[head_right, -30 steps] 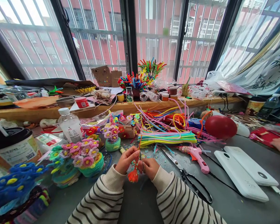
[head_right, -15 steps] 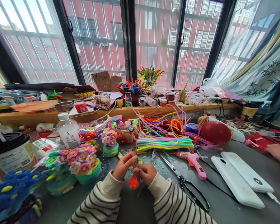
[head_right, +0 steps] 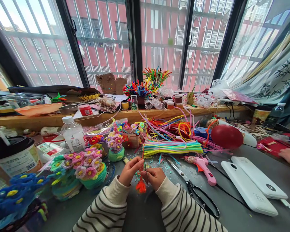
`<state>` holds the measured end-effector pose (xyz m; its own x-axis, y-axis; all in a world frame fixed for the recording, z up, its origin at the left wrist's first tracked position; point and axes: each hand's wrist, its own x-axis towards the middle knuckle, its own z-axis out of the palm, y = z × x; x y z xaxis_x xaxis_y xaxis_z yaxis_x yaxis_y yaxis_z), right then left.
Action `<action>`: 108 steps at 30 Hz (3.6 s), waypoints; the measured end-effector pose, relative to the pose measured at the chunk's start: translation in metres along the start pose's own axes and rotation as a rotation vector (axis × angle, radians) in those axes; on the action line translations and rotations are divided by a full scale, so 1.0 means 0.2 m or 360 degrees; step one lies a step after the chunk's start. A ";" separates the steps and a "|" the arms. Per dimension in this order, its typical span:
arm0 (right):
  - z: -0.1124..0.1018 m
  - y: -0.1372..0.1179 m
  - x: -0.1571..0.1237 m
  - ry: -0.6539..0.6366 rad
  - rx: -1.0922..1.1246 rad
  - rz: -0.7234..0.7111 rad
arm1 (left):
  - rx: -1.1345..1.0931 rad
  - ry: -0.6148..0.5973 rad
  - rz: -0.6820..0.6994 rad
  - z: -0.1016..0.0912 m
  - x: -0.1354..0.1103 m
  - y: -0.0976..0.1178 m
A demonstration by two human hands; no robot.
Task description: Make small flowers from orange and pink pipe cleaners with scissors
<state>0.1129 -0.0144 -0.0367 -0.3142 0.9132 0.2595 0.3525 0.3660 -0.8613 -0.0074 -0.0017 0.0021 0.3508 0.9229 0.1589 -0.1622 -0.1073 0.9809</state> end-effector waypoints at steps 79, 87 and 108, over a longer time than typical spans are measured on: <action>-0.01 -0.05 -0.02 -0.0069 0.0039 -0.0149 | -0.0058 -0.0095 0.0010 0.02 -0.02 0.01; -0.01 -0.06 -0.02 -0.0011 -0.0061 -0.0150 | 0.0026 -0.0103 0.0025 0.01 -0.02 0.00; -0.01 -0.04 -0.01 0.0036 -0.0173 -0.0092 | -0.0006 -0.0086 -0.0030 0.01 -0.01 -0.02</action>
<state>0.1122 -0.0182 -0.0290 -0.3173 0.8935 0.3179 0.4285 0.4341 -0.7925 -0.0047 -0.0042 -0.0023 0.4033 0.9033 0.1463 -0.1584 -0.0885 0.9834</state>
